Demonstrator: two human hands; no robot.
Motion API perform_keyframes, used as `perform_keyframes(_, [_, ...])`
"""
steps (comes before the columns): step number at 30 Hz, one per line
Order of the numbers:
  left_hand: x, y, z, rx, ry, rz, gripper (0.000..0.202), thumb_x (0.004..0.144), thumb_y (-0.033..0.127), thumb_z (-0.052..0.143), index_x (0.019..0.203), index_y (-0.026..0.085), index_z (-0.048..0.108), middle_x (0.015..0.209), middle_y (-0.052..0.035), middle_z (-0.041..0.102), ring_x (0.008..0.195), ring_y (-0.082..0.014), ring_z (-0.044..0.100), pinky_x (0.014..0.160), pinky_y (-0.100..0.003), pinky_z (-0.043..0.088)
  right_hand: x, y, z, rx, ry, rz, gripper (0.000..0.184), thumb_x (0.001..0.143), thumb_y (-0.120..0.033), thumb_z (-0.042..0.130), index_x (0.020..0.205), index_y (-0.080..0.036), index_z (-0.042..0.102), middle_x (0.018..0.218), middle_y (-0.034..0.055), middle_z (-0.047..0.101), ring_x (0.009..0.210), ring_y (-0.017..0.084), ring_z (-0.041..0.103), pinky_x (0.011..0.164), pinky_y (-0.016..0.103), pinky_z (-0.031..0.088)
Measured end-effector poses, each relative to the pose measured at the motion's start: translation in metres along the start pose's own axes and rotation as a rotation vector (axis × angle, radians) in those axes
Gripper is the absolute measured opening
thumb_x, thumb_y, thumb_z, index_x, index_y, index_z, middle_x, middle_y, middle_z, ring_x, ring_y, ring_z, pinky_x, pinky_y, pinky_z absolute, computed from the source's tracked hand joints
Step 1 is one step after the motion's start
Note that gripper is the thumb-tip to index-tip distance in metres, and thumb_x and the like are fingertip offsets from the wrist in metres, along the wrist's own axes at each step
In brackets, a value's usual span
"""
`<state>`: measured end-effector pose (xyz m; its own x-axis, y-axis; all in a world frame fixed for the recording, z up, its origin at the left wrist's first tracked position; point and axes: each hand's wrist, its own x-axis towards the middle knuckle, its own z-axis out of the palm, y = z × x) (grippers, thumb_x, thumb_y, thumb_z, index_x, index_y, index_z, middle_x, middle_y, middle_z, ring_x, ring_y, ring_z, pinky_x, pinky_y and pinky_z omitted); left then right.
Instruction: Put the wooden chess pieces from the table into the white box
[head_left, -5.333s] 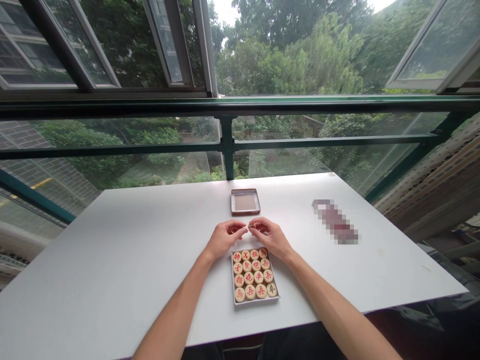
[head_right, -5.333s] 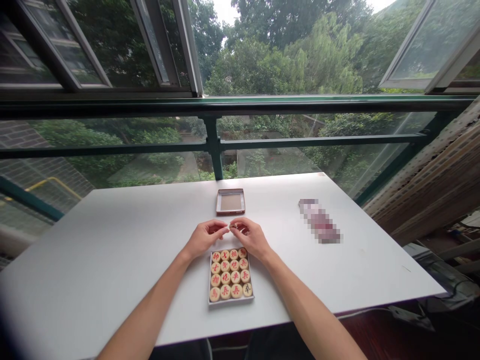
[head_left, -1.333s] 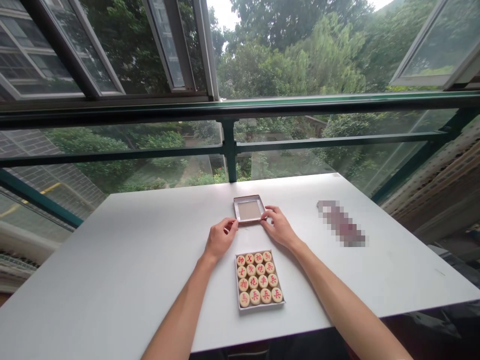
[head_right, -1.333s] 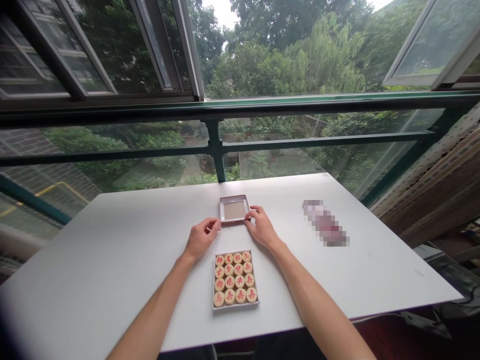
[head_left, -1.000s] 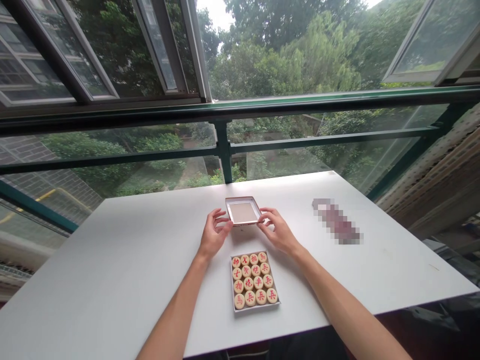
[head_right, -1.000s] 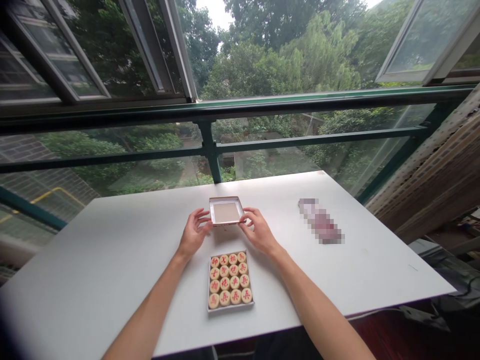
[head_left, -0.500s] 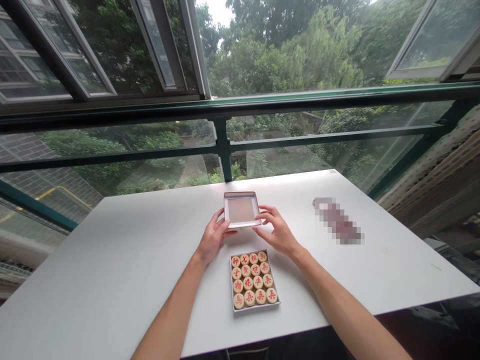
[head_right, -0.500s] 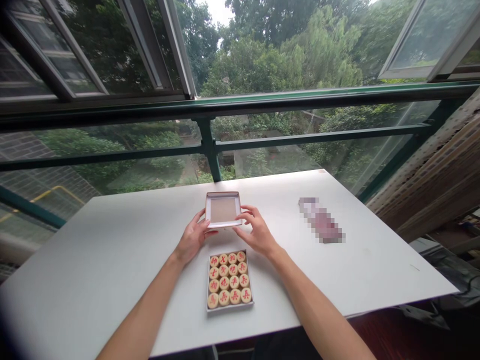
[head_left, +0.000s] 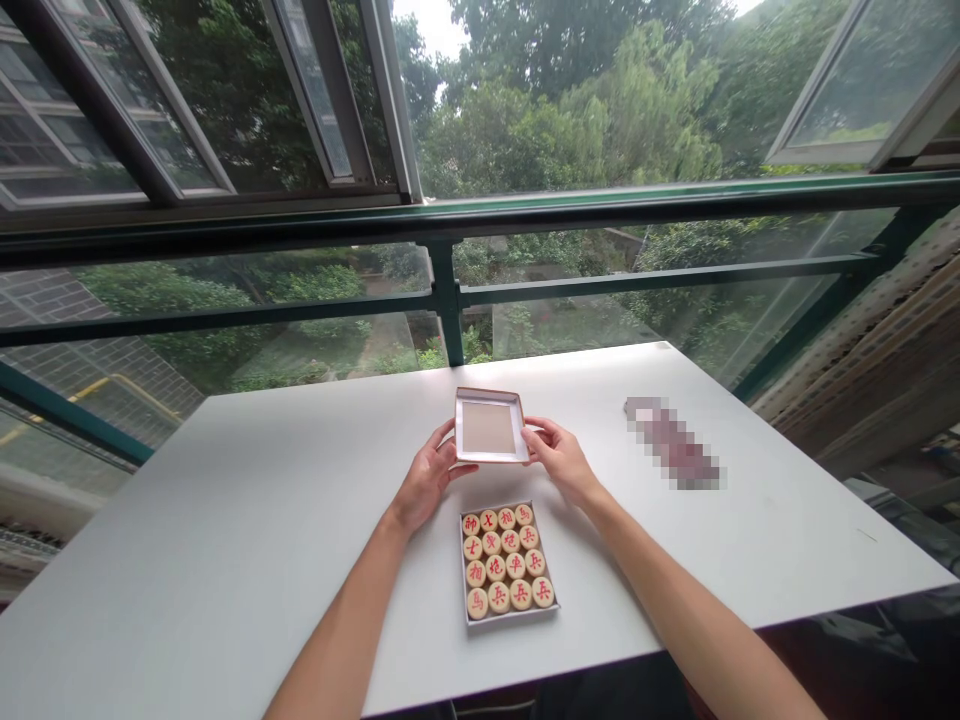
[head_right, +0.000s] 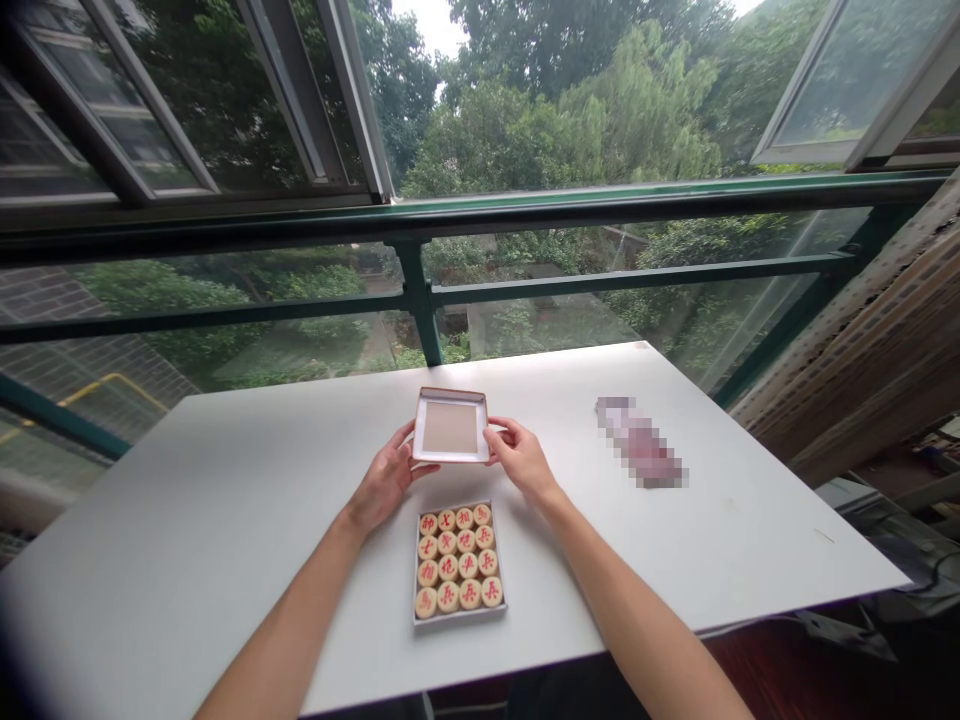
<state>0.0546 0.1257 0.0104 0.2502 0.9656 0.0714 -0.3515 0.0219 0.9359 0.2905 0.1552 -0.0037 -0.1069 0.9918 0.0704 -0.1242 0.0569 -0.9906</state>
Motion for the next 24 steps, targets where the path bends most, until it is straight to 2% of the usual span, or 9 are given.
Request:
perform_keyframes(3, [-0.002, 0.003, 0.003, 0.006, -0.077, 0.062, 0.097, 0.071, 0.053, 0.082, 0.151, 0.033, 0.032, 0.155, -0.0137, 0.039, 0.135, -0.034, 0.048, 0.102, -0.046, 0.049, -0.002, -0.002, 0.003, 0.044, -0.036, 0.055, 0.048, 0.081, -0.05, 0.073, 0.115, -0.016, 0.065, 0.085, 0.0053, 0.072, 0.067, 0.016, 0.066, 0.064, 0.033, 0.062])
perform_keyframes(6, [-0.001, 0.001, 0.004, 0.062, -0.04, 0.11, 0.101, 0.069, 0.045, 0.086, 0.152, 0.04, 0.028, 0.163, -0.0104, 0.024, 0.142, -0.0333, 0.038, 0.107, -0.047, 0.045, -0.005, -0.005, 0.006, 0.103, -0.105, 0.134, 0.044, 0.082, -0.047, 0.073, 0.113, -0.017, 0.067, 0.089, 0.0088, 0.074, 0.069, 0.018, 0.069, 0.066, 0.035, 0.062])
perform_keyframes(8, [0.0, -0.002, 0.003, 0.095, -0.006, 0.127, 0.099, 0.071, 0.041, 0.086, 0.151, 0.04, 0.028, 0.164, -0.0103, 0.021, 0.143, -0.0326, 0.036, 0.108, -0.047, 0.043, -0.007, -0.008, 0.007, 0.148, -0.176, 0.195, 0.044, 0.078, -0.041, 0.077, 0.114, -0.018, 0.068, 0.097, 0.0107, 0.075, 0.074, 0.02, 0.071, 0.066, 0.033, 0.062])
perform_keyframes(11, [0.003, -0.006, 0.002, 0.131, 0.025, 0.133, 0.089, 0.075, 0.038, 0.082, 0.149, 0.036, 0.034, 0.162, -0.0114, 0.026, 0.144, -0.0316, 0.035, 0.11, -0.047, 0.041, -0.011, -0.014, 0.006, 0.181, -0.277, 0.266, 0.05, 0.07, -0.032, 0.083, 0.116, -0.021, 0.068, 0.109, 0.0116, 0.073, 0.088, 0.023, 0.071, 0.064, 0.03, 0.061])
perform_keyframes(14, [0.005, -0.01, 0.002, 0.143, 0.031, 0.121, 0.079, 0.077, 0.038, 0.081, 0.145, 0.031, 0.042, 0.157, -0.0121, 0.036, 0.143, -0.0307, 0.037, 0.111, -0.046, 0.041, -0.015, -0.018, 0.005, 0.166, -0.361, 0.342, 0.048, 0.069, -0.03, 0.083, 0.114, -0.02, 0.069, 0.108, 0.0114, 0.073, 0.091, 0.024, 0.071, 0.062, 0.027, 0.06])
perform_keyframes(17, [0.005, -0.013, 0.006, 0.149, 0.02, 0.097, 0.071, 0.077, 0.037, 0.081, 0.139, 0.025, 0.05, 0.145, -0.0138, 0.052, 0.134, -0.0298, 0.048, 0.109, -0.044, 0.044, -0.018, -0.02, 0.005, 0.137, -0.41, 0.367, 0.052, 0.068, -0.028, 0.083, 0.118, -0.022, 0.068, 0.109, 0.0111, 0.073, 0.09, 0.024, 0.071, 0.059, 0.025, 0.057])
perform_keyframes(19, [0.005, -0.013, 0.007, 0.172, -0.001, 0.077, 0.06, 0.078, 0.037, 0.08, 0.131, 0.02, 0.057, 0.133, -0.0139, 0.062, 0.124, -0.0288, 0.057, 0.105, -0.043, 0.047, -0.018, -0.02, 0.005, 0.131, -0.424, 0.382, 0.054, 0.07, -0.029, 0.082, 0.121, -0.023, 0.067, 0.111, 0.0114, 0.073, 0.088, 0.023, 0.071, 0.057, 0.024, 0.056])
perform_keyframes(21, [0.005, -0.014, 0.007, 0.202, -0.003, 0.062, 0.049, 0.079, 0.037, 0.079, 0.121, 0.017, 0.063, 0.123, -0.0128, 0.068, 0.113, -0.0272, 0.063, 0.097, -0.04, 0.052, -0.016, -0.018, 0.005, 0.141, -0.421, 0.398, 0.047, 0.075, -0.032, 0.079, 0.119, -0.021, 0.068, 0.11, 0.0118, 0.074, 0.084, 0.021, 0.071, 0.055, 0.023, 0.054])
perform_keyframes(24, [0.008, -0.015, 0.003, 0.225, 0.083, 0.059, 0.042, 0.079, 0.039, 0.078, 0.113, 0.017, 0.065, 0.114, -0.0103, 0.072, 0.1, -0.0237, 0.068, 0.082, -0.034, 0.058, -0.01, -0.012, 0.003, 0.187, -0.34, 0.366, 0.032, 0.087, -0.041, 0.068, 0.107, -0.017, 0.071, 0.1, 0.0118, 0.075, 0.073, 0.017, 0.069, 0.053, 0.022, 0.052])
